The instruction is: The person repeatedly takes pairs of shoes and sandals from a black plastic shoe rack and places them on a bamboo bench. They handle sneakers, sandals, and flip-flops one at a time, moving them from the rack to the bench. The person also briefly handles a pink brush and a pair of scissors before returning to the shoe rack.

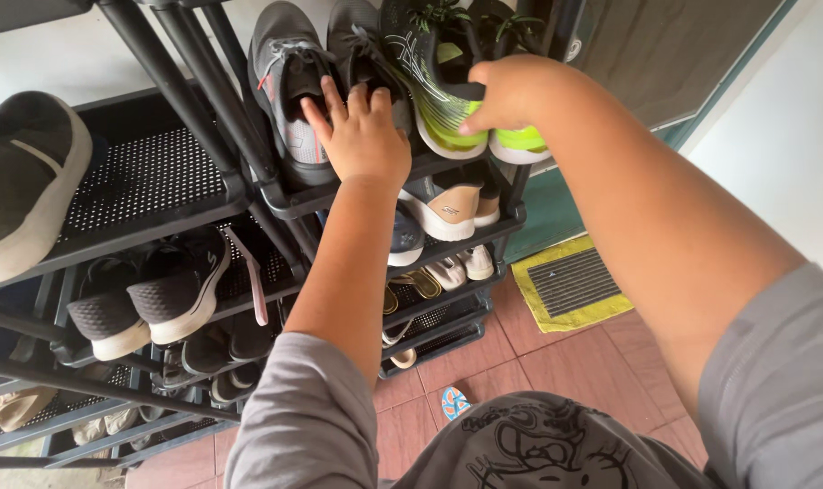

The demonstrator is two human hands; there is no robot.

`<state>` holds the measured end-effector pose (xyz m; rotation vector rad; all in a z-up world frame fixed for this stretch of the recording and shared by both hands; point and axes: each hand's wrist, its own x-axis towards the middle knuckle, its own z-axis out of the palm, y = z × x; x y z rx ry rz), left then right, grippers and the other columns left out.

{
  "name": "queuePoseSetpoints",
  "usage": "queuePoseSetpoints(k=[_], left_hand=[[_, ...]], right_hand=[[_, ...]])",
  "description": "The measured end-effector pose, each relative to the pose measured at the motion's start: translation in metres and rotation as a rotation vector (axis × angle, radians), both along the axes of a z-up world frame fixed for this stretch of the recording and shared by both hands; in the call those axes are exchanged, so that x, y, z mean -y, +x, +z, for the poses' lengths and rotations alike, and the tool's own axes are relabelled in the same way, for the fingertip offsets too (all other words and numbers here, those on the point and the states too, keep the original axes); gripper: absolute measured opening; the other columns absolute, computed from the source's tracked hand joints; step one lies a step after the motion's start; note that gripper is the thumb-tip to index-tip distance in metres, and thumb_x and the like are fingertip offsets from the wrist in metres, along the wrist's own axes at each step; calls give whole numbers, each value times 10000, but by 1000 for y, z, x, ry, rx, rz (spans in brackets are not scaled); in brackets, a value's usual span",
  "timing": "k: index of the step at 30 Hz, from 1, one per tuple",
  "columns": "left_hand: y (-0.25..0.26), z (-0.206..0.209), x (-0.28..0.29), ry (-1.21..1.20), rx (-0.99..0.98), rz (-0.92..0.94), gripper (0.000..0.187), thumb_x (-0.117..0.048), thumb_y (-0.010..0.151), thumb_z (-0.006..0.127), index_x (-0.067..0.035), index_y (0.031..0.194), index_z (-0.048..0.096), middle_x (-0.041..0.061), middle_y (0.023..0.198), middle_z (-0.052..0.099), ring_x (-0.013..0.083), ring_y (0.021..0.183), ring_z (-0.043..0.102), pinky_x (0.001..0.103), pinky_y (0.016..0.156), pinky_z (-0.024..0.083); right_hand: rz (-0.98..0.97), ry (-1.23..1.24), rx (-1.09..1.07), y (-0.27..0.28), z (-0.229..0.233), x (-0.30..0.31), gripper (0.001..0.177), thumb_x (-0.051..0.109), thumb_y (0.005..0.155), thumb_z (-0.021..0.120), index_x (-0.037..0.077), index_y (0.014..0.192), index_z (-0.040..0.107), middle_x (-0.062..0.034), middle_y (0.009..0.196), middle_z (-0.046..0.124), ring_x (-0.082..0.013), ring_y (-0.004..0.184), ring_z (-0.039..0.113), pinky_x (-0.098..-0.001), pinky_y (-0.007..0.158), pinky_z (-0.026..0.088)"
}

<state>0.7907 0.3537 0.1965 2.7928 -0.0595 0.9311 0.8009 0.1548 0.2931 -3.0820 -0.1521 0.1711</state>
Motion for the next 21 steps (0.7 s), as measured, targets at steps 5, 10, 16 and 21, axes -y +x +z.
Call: queuePoseSetpoints(k=[5, 10, 16, 21], left_hand=[[-29, 28, -13, 74, -196, 95, 655, -485, 814, 763, -331, 1387, 484, 79, 1553, 324, 403, 1461, 241, 748, 1079, 221], [-30, 63, -22, 42, -609, 50, 785, -462, 855, 791, -384, 1510, 366, 111, 1527, 386, 369, 1396, 400, 612, 977, 505], [-17, 72, -26, -38, -675, 77, 745, -512, 838, 801, -376, 1466, 424, 86, 1451, 491, 337, 1377, 453, 510, 924, 563], [-14, 61, -32, -26, -533, 51, 604, -455, 906, 750, -322, 1427, 476, 144, 1417, 502, 363, 1330, 490, 512, 918, 560]], right_hand=[[18, 175, 188, -35, -17, 22, 795, 485, 668, 875, 163, 1356, 640, -163, 1226, 705, -343, 1122, 672, -454, 948, 521], [-77, 219, 306, -75, -25, 11, 746, 572, 646, 899, 176, 1244, 692, -194, 1195, 660, -389, 1112, 629, -482, 901, 513], [-57, 329, 421, -90, -39, 7, 695, 572, 672, 882, 150, 1200, 721, -209, 1165, 666, -406, 1114, 621, -489, 880, 517], [-38, 548, 383, -112, -52, 19, 604, 520, 748, 853, 114, 1177, 728, -172, 1084, 735, -364, 987, 716, -447, 853, 543]])
